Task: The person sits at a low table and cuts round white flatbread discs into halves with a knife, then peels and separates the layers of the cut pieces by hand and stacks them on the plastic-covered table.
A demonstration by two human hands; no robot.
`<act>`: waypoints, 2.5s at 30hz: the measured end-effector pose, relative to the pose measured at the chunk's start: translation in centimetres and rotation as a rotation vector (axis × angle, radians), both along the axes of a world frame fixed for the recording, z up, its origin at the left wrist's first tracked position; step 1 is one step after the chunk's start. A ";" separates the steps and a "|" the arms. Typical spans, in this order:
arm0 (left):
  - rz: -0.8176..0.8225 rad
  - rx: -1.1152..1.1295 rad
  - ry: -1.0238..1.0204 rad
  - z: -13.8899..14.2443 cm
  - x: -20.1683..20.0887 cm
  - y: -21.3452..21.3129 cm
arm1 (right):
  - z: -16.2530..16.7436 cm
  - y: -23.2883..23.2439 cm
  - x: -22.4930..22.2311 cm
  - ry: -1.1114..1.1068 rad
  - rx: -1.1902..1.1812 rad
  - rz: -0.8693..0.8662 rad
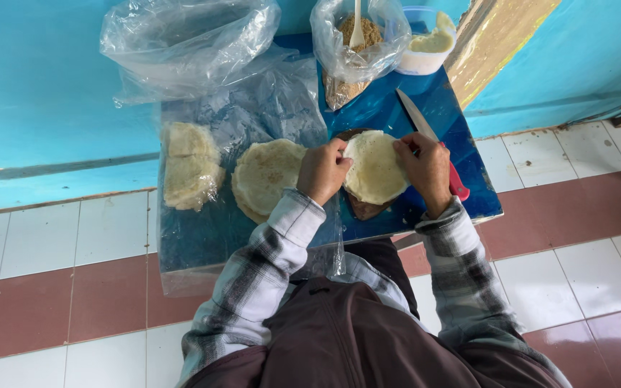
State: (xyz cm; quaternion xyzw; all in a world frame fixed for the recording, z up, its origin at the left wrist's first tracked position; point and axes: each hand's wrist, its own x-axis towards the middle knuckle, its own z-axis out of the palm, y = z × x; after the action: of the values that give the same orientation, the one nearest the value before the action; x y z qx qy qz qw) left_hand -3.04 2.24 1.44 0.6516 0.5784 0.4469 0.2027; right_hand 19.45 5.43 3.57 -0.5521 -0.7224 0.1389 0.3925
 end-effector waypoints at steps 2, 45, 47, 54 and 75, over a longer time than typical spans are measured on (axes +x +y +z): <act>0.017 -0.007 0.065 0.0 0.1 0.1 | 0.1 -0.3 -0.3 -0.018 0.047 0.006; 0.334 0.349 0.056 1.0 -8.5 -15.4 | 5.1 -7.5 -12.8 -0.308 0.209 0.779; 0.309 0.324 0.091 1.0 -8.6 -15.4 | 4.7 -6.8 -13.0 -0.301 0.162 0.835; 0.294 0.261 0.411 1.4 -8.5 -14.6 | 3.5 -5.6 -13.7 -0.264 0.113 0.853; 0.304 0.424 0.620 -0.8 -7.8 -15.0 | 3.4 -3.8 -14.7 -0.091 0.009 0.754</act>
State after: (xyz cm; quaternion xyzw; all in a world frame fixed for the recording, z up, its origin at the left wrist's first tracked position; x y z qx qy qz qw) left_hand -10.84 -12.72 0.63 0.6899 0.5970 0.3634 -0.1887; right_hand 4.78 1.65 6.93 -0.2514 -0.8922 0.2457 0.2835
